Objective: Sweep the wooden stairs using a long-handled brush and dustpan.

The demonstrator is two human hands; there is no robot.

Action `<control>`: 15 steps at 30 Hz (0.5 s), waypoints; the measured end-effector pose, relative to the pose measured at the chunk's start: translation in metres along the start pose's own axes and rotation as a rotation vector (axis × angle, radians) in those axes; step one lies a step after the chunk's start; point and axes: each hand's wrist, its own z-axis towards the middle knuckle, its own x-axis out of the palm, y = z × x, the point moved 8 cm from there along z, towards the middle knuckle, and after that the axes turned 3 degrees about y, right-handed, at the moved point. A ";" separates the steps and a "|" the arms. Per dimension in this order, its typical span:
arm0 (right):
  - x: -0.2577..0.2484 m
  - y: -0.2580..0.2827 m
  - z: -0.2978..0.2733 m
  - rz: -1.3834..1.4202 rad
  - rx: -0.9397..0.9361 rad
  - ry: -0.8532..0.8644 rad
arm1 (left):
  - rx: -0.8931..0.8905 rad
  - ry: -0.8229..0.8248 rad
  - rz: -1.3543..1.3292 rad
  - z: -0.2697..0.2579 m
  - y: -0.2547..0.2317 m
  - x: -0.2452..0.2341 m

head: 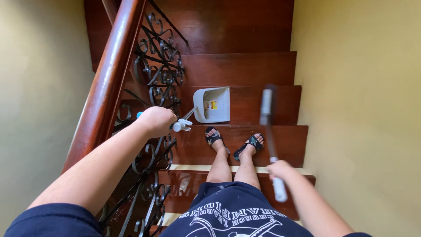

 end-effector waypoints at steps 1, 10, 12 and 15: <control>0.009 0.029 -0.037 -0.001 0.003 -0.002 | 0.003 0.000 -0.002 0.001 -0.001 -0.002; 0.005 0.113 -0.161 0.019 -0.098 0.213 | -0.015 0.060 0.031 -0.001 0.006 0.001; -0.037 0.090 -0.176 0.150 -0.132 0.234 | 0.009 0.025 0.036 -0.005 0.010 0.002; -0.066 0.058 -0.200 0.168 0.026 0.178 | 0.003 0.052 0.014 -0.022 0.013 -0.005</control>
